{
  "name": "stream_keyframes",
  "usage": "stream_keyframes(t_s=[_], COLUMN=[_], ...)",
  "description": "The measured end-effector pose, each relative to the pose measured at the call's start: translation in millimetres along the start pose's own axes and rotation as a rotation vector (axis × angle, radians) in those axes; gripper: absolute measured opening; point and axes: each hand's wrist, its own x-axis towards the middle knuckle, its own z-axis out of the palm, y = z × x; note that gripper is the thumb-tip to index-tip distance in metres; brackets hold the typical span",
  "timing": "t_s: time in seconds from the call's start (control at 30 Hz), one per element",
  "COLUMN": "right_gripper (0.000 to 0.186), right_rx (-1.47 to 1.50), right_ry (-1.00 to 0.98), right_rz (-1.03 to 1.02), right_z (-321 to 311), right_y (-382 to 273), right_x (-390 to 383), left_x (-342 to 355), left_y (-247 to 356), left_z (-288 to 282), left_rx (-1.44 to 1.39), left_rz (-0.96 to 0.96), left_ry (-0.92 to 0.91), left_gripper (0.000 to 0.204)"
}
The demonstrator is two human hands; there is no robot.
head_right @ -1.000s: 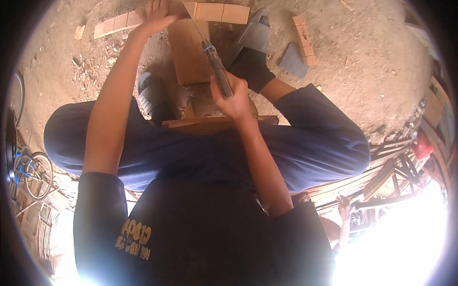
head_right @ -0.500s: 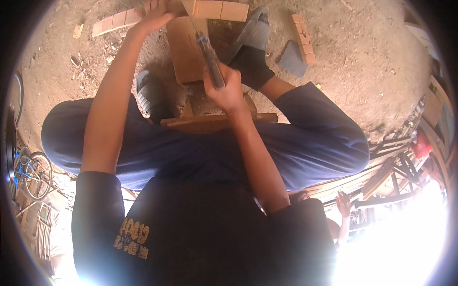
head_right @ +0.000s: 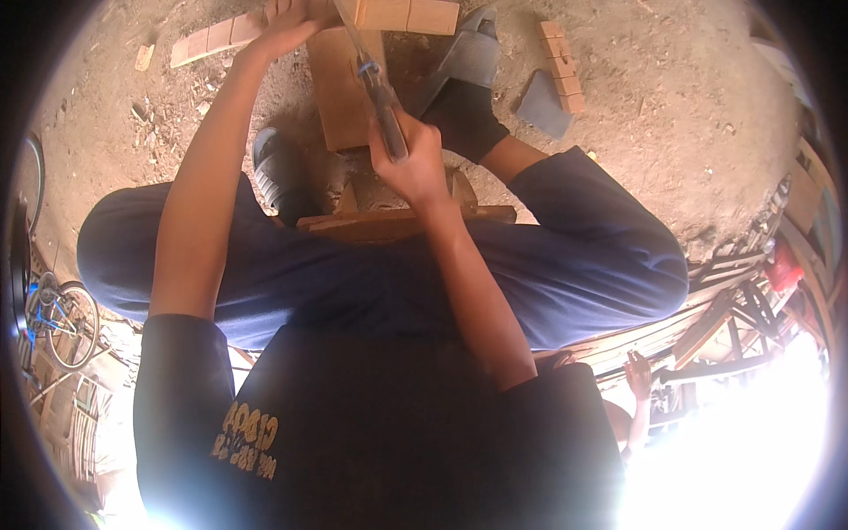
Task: The person sits on the ground and uses a hand saw to cut a curved wooden piece into smaller segments. They repeatedly position the wood, saw along marked lines, and separate the cut pieces.
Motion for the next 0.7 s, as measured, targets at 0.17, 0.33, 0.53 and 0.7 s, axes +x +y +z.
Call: stream_keyframes(t_s=[0.17, 0.33, 0.53, 0.7], right_gripper=[0.023, 0.022, 0.020, 0.019], right_rx=[-0.037, -0.020, -0.037, -0.024], right_ry=[0.001, 0.023, 0.054, 0.030], right_rz=[-0.005, -0.064, -0.084, -0.034], right_z=[-8.2, 4.9, 4.1, 7.6], right_y=[3.2, -2.7, 9.9, -0.2], right_x=[-11.0, 4.6, -10.8, 7.7], left_x=[-10.6, 14.3, 0.1, 5.4], left_y=[12.6, -19.0, 0.5, -6.3], left_z=[-12.2, 12.2, -0.4, 2.7], left_rx=[0.047, 0.008, 0.071, 0.045], left_rz=[-0.042, -0.002, -0.028, -0.006], left_ry=[-0.027, 0.041, 0.005, 0.019], left_gripper=[0.099, 0.104, 0.105, 0.104])
